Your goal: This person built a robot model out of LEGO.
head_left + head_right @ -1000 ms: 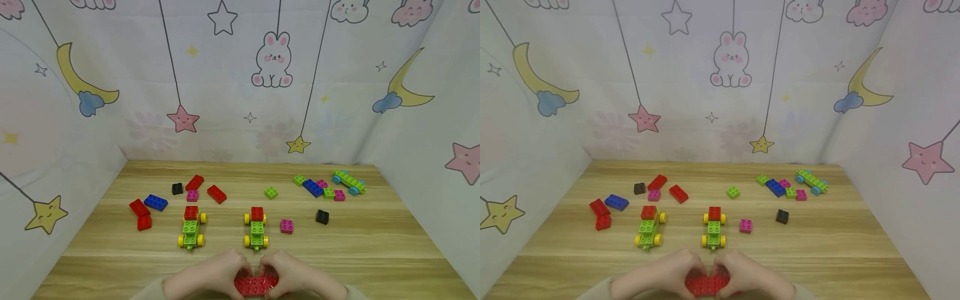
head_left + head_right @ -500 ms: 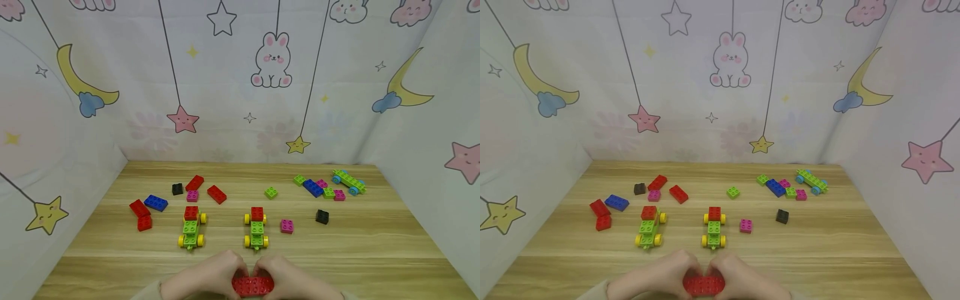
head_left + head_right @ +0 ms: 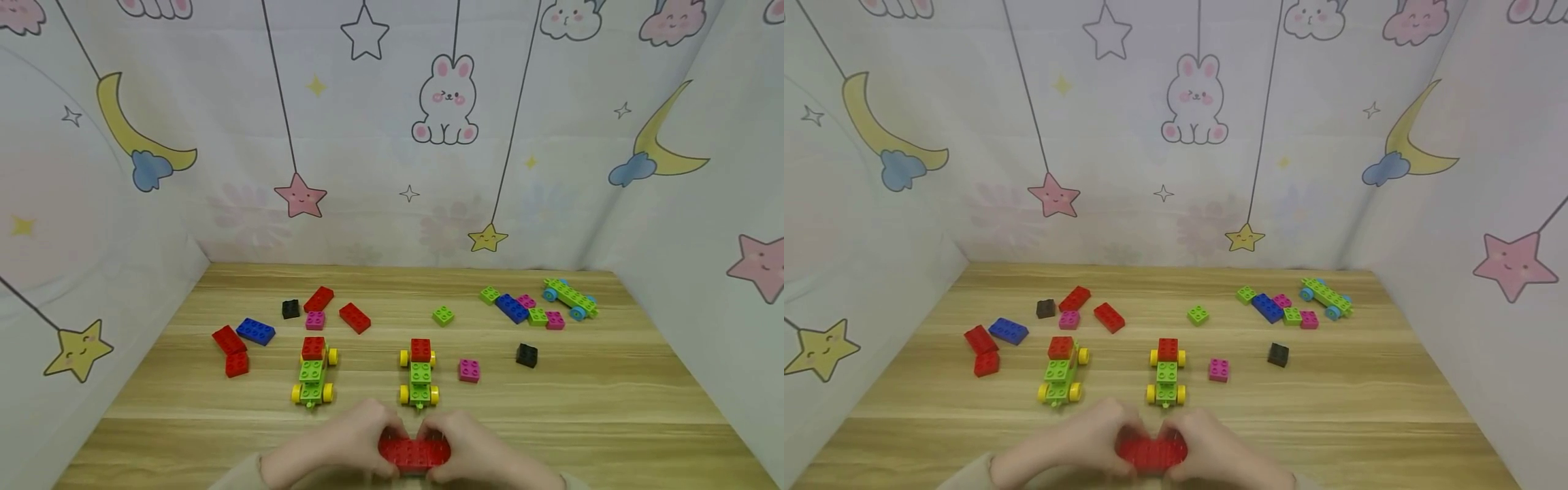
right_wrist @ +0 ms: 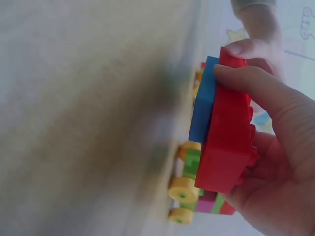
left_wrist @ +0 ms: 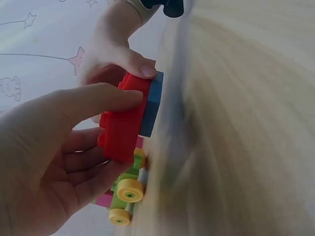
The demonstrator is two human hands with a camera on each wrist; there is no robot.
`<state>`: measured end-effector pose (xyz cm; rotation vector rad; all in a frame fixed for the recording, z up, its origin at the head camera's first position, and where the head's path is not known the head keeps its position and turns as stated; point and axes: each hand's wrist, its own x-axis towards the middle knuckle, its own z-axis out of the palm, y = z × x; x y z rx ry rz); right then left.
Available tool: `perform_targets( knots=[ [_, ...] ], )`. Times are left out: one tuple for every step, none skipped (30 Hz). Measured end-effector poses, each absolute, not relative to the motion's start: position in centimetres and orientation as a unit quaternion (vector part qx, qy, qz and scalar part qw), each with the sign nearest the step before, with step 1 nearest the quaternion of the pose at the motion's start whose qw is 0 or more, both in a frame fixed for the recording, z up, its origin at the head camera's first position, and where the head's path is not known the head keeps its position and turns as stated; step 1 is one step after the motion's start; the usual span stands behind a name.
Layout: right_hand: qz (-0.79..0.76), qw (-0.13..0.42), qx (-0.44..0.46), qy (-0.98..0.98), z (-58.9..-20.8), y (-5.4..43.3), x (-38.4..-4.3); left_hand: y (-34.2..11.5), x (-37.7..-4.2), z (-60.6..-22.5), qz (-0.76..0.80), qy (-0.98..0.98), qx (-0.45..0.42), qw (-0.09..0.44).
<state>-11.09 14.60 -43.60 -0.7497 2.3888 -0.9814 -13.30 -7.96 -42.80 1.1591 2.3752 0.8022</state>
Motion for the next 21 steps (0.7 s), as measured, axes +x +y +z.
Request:
perform_targets(
  knots=[
    [-0.355, 0.216, -0.275, 0.867, -43.4, 14.7, -11.2, -8.0, -13.4, -42.7, 0.287, 0.844, 0.415, 0.183],
    [-0.351, 0.207, -0.28, 0.869, -43.2, 14.8, -11.3, -8.0, -13.5, -42.5, 0.288, 0.843, 0.418, 0.176],
    [-0.348, 0.198, -0.283, 0.872, -43.0, 14.8, -11.5, -8.1, -13.7, -42.3, 0.291, 0.842, 0.422, 0.17],
    [-0.347, 0.193, -0.283, 0.873, -42.8, 14.9, -11.6, -8.1, -13.8, -42.2, 0.293, 0.841, 0.425, 0.163],
    [-0.348, 0.187, -0.284, 0.874, -42.6, 15.0, -11.7, -8.2, -13.9, -42.0, 0.293, 0.841, 0.426, 0.159],
    [-0.351, 0.179, -0.286, 0.874, -42.4, 15.0, -11.7, -8.3, -14.1, -41.8, 0.293, 0.842, 0.425, 0.157],
    [-0.354, 0.173, -0.288, 0.873, -42.3, 15.1, -11.8, -8.4, -14.2, -41.5, 0.294, 0.842, 0.424, 0.157],
    [-0.358, 0.166, -0.29, 0.872, -42.1, 15.1, -11.9, -8.5, -14.4, -41.3, 0.297, 0.842, 0.423, 0.158],
    [-0.362, 0.16, -0.292, 0.871, -42.0, 15.1, -12.0, -8.6, -14.5, -41.1, 0.302, 0.84, 0.42, 0.161],
    [-0.364, 0.154, -0.294, 0.87, -41.8, 15.1, -12.1, -8.7, -14.6, -40.9, 0.306, 0.841, 0.416, 0.163],
    [-0.363, 0.146, -0.297, 0.871, -41.7, 15.1, -12.2, -8.8, -14.7, -40.6, 0.31, 0.841, 0.413, 0.163],
    [-0.364, 0.141, -0.297, 0.872, -41.5, 15.0, -12.3, -8.9, -14.8, -40.4, 0.315, 0.841, 0.41, 0.163],
    [-0.364, 0.137, -0.296, 0.872, -41.4, 14.9, -12.4, -9.0, -14.9, -40.2, 0.319, 0.84, 0.407, 0.162],
    [-0.363, 0.131, -0.296, 0.874, -41.2, 14.8, -12.6, -9.1, -15.0, -40.0, 0.323, 0.84, 0.406, 0.157],
    [-0.36, 0.124, -0.296, 0.876, -41.1, 14.7, -12.7, -9.2, -15.1, -39.9, 0.327, 0.84, 0.407, 0.15],
    [-0.358, 0.117, -0.296, 0.878, -40.9, 14.6, -12.8, -9.3, -15.2, -39.7, 0.328, 0.84, 0.409, 0.138],
    [-0.356, 0.109, -0.296, 0.88, -40.7, 14.4, -12.9, -9.4, -15.3, -39.6, 0.329, 0.84, 0.413, 0.126],
    [-0.354, 0.1, -0.298, 0.881, -40.5, 14.3, -13.0, -9.5, -15.4, -39.4, 0.332, 0.839, 0.416, 0.115],
    [-0.35, 0.09, -0.299, 0.883, -40.4, 14.2, -13.1, -9.6, -15.5, -39.3, 0.333, 0.838, 0.42, 0.104],
    [-0.345, 0.078, -0.301, 0.885, -40.2, 14.0, -13.2, -9.7, -15.6, -39.2, 0.336, 0.837, 0.422, 0.095],
    [-0.339, 0.065, -0.305, 0.888, -40.0, 13.9, -13.3, -9.7, -15.8, -39.1, 0.339, 0.834, 0.425, 0.087]
  ],
)
